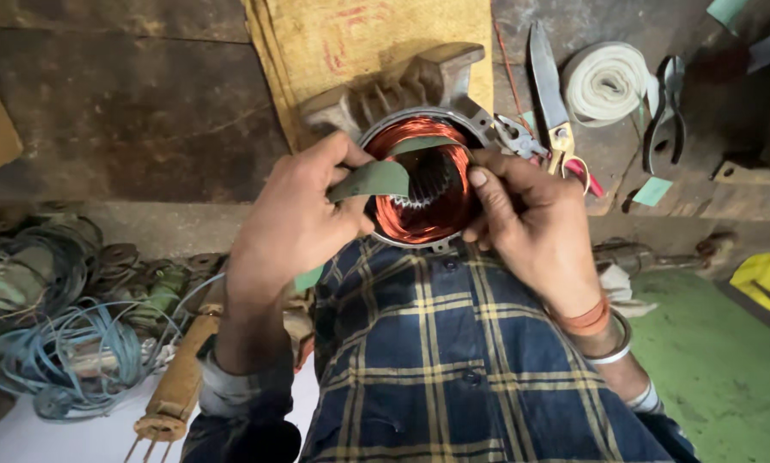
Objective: The person measures and cuts green insulating tape with scissors, then inserts the cut pieces into the slots of a copper-wound motor stator. The person repeats the cutting and insertion process multiple times to line the stator slots.
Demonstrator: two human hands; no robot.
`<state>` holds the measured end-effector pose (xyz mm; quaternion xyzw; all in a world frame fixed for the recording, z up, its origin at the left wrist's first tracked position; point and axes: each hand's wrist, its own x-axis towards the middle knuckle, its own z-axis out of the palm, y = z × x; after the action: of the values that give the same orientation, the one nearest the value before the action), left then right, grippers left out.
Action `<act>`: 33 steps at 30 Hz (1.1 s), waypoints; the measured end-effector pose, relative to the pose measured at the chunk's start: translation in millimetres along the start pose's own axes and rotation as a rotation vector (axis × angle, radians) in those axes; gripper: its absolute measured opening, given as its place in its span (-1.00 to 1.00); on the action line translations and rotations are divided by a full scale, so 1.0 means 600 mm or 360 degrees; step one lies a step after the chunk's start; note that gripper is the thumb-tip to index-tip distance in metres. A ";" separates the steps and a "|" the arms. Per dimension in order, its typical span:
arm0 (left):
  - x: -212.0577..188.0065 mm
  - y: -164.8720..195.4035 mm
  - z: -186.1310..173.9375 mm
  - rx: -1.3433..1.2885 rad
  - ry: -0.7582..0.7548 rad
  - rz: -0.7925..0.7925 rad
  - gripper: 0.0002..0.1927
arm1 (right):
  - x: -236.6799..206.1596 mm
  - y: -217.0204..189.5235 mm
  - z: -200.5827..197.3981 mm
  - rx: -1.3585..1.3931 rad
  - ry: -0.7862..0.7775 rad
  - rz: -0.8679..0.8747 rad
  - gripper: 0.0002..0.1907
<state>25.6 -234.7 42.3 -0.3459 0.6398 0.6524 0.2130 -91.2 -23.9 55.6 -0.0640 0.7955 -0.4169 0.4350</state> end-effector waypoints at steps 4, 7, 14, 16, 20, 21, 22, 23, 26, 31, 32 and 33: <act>-0.012 0.010 0.009 0.0344 0.0272 0.0437 -0.78 | -0.010 -0.004 0.002 -0.0668 0.0311 -0.0599 -0.82; -0.017 0.007 0.010 0.0507 0.0415 0.0452 -0.80 | -0.010 -0.019 -0.004 -0.0806 0.0349 -0.0698 -0.84; -0.005 -0.011 0.006 0.0411 0.0432 0.0467 -0.80 | 0.010 -0.039 -0.023 -0.0635 0.0052 -0.0231 -0.86; -0.003 -0.012 0.006 0.0420 0.0419 0.0405 -0.78 | 0.010 -0.039 -0.021 -0.0588 0.0027 -0.0174 -0.85; -0.003 -0.013 0.004 0.0378 0.0386 0.0342 -0.75 | 0.008 -0.040 -0.027 -0.0737 -0.0015 -0.0246 -0.82; -0.002 -0.014 0.003 0.0373 0.0398 0.0360 -0.75 | 0.010 -0.039 -0.028 -0.0794 -0.0045 -0.0296 -0.82; -0.002 -0.015 0.002 0.0407 0.0422 0.0341 -0.74 | 0.017 -0.038 -0.030 -0.0750 -0.0097 -0.0249 -0.82; -0.002 -0.017 0.002 0.0438 0.0436 0.0325 -0.73 | 0.025 -0.036 -0.035 -0.0710 -0.0143 -0.0193 -0.82; 0.004 -0.021 0.005 0.0443 0.0388 0.0272 -0.75 | 0.029 -0.021 -0.038 -0.0543 -0.0156 -0.0094 -0.80; 0.011 -0.024 0.000 0.0353 0.0349 0.0362 -0.73 | 0.027 0.002 -0.035 -0.0439 -0.0173 -0.0138 -0.76; 0.011 -0.025 0.000 0.0356 0.0345 0.0348 -0.75 | 0.028 0.003 -0.036 -0.0376 -0.0218 -0.0142 -0.75; 0.011 -0.025 -0.001 0.0355 0.0340 0.0337 -0.76 | 0.030 0.003 -0.039 -0.0319 -0.0260 -0.0146 -0.75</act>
<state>32.3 -234.7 27.4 -0.3182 0.7599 0.5559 0.1111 -119.4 -16.7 49.3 -0.1771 0.7913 -0.3484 0.4702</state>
